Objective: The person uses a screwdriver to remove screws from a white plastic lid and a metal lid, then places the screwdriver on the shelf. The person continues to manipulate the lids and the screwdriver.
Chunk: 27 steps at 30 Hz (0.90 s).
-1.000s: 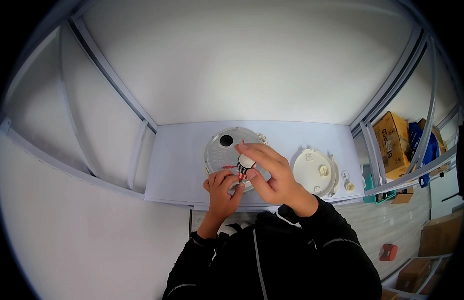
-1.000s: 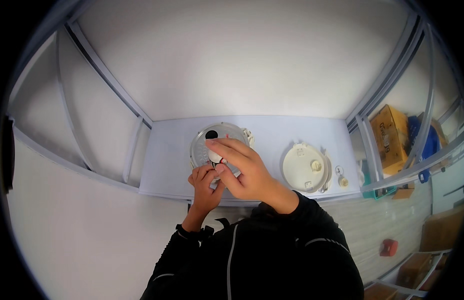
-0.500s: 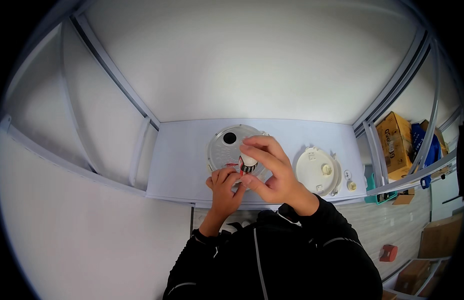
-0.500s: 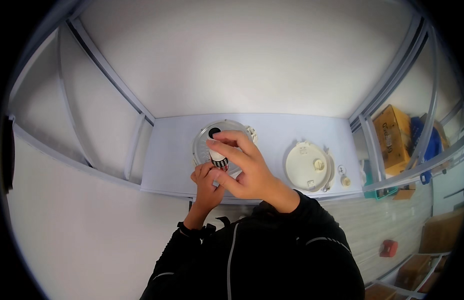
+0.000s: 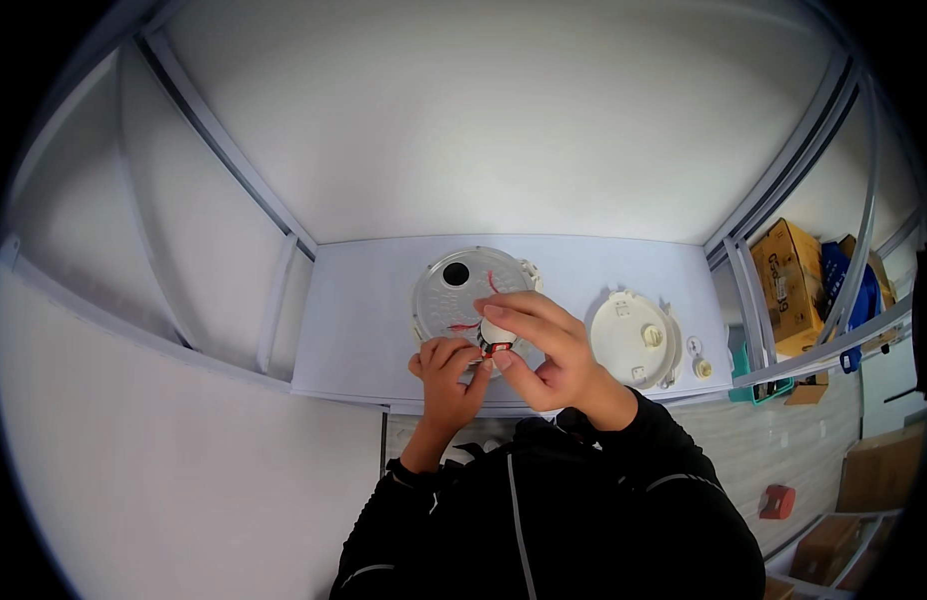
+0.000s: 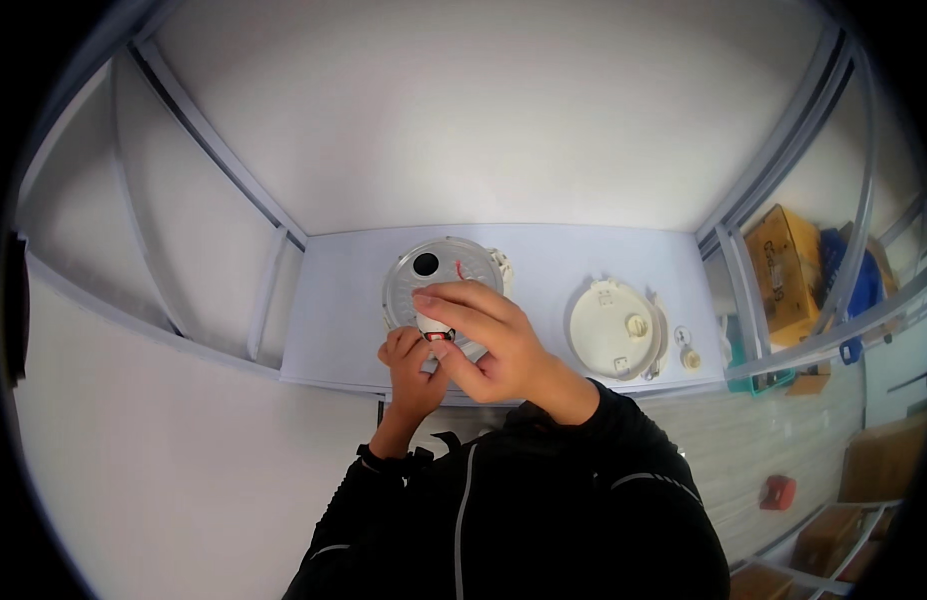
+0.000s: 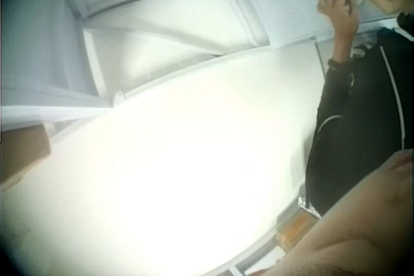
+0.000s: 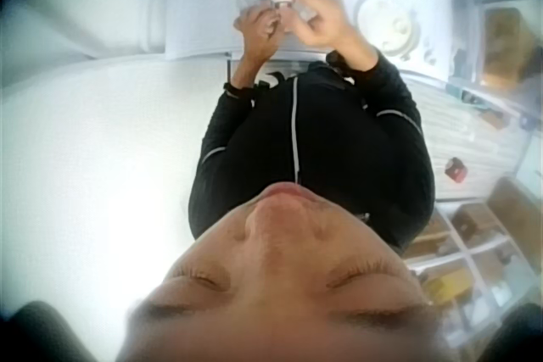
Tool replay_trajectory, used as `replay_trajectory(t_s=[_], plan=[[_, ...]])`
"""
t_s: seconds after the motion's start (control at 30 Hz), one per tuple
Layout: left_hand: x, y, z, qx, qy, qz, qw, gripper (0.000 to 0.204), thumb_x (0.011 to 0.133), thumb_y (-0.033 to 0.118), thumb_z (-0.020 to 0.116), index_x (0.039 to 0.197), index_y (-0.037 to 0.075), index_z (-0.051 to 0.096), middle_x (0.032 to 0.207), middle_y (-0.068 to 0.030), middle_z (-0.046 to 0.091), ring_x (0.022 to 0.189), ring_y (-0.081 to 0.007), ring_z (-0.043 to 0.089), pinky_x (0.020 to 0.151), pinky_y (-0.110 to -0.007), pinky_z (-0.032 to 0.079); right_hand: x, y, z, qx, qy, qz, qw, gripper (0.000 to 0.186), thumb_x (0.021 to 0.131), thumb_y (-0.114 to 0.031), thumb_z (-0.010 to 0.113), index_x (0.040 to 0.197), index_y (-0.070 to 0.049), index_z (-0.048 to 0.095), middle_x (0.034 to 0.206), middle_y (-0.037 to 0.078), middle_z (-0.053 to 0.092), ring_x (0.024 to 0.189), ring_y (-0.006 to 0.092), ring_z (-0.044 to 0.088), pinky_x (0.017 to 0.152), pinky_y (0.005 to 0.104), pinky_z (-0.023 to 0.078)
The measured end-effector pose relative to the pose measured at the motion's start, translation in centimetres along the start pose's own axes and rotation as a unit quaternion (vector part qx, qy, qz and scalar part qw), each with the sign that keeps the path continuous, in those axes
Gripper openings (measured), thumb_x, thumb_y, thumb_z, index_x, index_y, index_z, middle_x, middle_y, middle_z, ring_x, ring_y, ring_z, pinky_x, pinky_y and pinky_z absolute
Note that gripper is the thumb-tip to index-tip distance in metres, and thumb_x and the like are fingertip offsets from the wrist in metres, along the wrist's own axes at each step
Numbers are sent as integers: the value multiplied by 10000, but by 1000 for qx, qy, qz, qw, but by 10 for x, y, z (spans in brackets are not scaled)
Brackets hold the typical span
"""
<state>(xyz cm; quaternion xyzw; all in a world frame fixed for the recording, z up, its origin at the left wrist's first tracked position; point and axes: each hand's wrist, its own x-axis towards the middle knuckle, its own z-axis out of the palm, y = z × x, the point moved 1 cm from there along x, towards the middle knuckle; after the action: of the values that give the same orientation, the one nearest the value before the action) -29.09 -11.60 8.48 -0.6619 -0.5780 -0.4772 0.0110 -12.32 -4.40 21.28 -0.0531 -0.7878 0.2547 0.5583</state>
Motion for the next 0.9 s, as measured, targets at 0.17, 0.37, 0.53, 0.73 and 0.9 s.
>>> replay_trajectory(t_s=[0.17, 0.37, 0.53, 0.73, 0.9], plan=[[0, -3, 1, -6, 15, -6, 1000, 183, 791, 209, 877, 939, 180, 772, 1004, 67, 673, 1076, -200, 571, 918, -439, 280, -3, -1, -1, 0, 1, 18, 1000, 449, 898, -16, 716, 1340, 36, 665, 1346, 206, 666, 1080, 340, 703, 961, 402, 569], [3, -6, -4, 1, -6, -15, 1000, 186, 761, 247, 916, 882, 195, 785, 984, 100, 690, 1062, -178, 582, 899, -451, 279, -6, 2, -2, -7, 0, 33, 999, 451, 915, -24, 722, 1357, 35, 656, 1360, 206, 654, 1114, 345, 690, 1003, 410, 549], [10, 2, -9, 18, -18, -20, 999, 170, 772, 225, 900, 886, 193, 778, 997, 92, 698, 1064, -171, 605, 892, -459, 278, -4, 0, -3, -22, 28, 50, 998, 459, 919, -26, 724, 1369, 32, 648, 1345, 211, 649, 1127, 347, 683, 998, 409, 547], [21, 8, -16, 30, -20, -30, 999, 137, 790, 206, 871, 889, 193, 776, 1001, 79, 697, 1052, -175, 620, 892, -461, 277, -5, 6, -4, -23, 109, 51, 992, 479, 934, -50, 739, 1392, 29, 624, 1317, 227, 637, 1109, 342, 670, 969, 394, 542], [22, 3, -12, 63, -38, -8, 997, 154, 819, 187, 854, 963, 185, 799, 1083, 60, 706, 1071, -178, 637, 907, -434, 294, -15, 11, -7, -28, 168, 74, 983, 475, 957, -71, 742, 1401, 32, 606, 1333, 226, 624, 1129, 338, 658, 973, 392, 536]])
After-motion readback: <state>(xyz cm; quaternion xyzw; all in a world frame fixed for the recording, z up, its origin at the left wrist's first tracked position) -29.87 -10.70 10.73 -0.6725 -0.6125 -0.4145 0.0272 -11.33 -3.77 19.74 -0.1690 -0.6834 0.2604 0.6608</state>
